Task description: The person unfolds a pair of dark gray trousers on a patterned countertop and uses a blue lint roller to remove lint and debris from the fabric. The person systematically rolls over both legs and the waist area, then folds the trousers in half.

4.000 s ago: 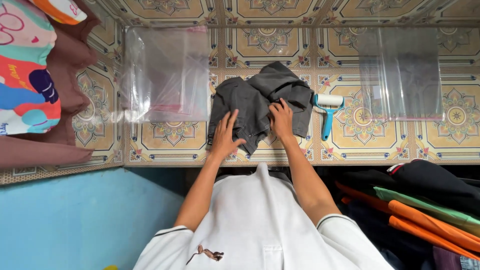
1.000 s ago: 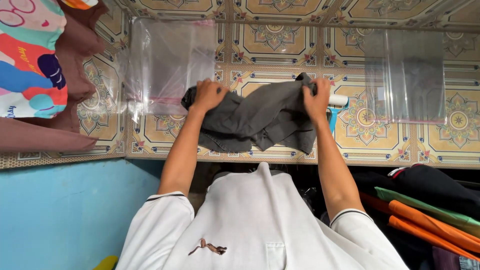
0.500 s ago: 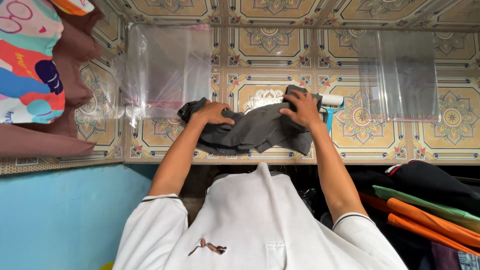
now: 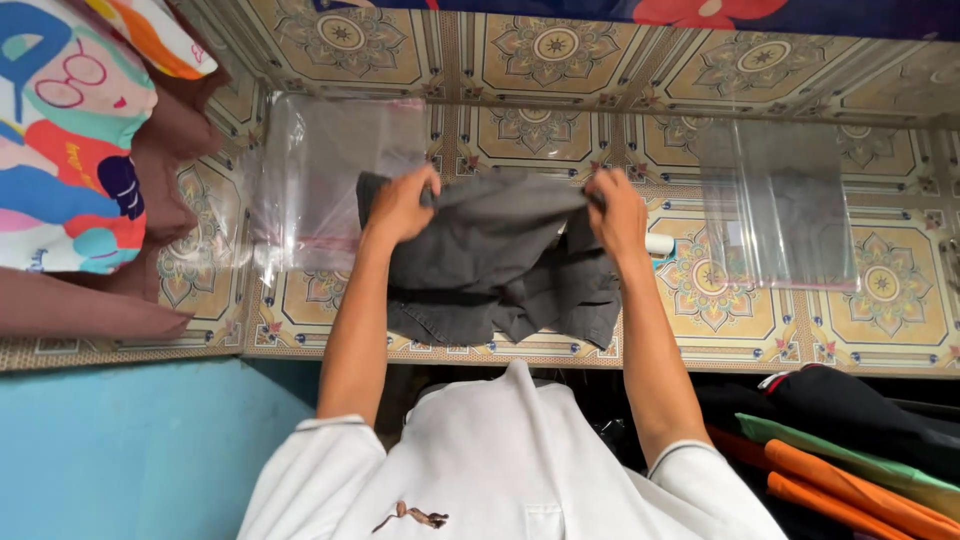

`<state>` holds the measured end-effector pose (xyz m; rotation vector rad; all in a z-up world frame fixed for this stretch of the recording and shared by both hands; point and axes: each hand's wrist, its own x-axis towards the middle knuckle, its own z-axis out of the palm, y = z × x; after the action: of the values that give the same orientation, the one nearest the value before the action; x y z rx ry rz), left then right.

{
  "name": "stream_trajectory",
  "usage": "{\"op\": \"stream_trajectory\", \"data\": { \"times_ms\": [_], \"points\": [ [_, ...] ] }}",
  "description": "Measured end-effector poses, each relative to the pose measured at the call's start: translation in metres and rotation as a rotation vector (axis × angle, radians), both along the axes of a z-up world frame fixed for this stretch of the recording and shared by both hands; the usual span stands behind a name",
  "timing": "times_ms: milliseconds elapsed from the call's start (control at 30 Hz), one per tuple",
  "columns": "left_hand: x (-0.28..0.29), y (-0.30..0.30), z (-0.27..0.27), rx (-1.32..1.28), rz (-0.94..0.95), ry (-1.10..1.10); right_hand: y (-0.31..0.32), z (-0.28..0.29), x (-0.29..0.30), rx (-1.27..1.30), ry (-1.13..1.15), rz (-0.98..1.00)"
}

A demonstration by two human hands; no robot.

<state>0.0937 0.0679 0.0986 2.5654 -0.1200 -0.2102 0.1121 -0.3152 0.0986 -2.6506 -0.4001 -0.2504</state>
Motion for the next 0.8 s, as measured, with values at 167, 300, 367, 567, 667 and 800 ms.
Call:
{"op": "stream_trajectory", "data": {
  "times_ms": [167,300,367,567,667,800],
  "points": [
    [0.061,-0.026,-0.030,-0.056,0.148,-0.447,0.024,-0.020,0.070,0.277,-0.120,0.053],
    [0.028,-0.070,-0.084,0.075,0.047,-0.436,0.036,-0.046,0.034,0.236,-0.218,0.013],
    [-0.023,-0.090,-0.098,0.018,-0.018,-0.341,0.036,-0.078,-0.006,0.161,-0.180,-0.026],
    [-0.102,-0.102,-0.157,0.094,-0.095,0.100,0.005,-0.165,-0.078,0.166,0.344,0.005],
    [-0.095,-0.106,-0.168,0.075,-0.030,0.033,-0.010,-0.157,-0.074,0.317,0.122,-0.096],
    [-0.089,-0.118,-0.173,-0.074,0.003,-0.093,-0.047,-0.140,-0.076,0.279,-0.393,-0.333]
  ]
}}
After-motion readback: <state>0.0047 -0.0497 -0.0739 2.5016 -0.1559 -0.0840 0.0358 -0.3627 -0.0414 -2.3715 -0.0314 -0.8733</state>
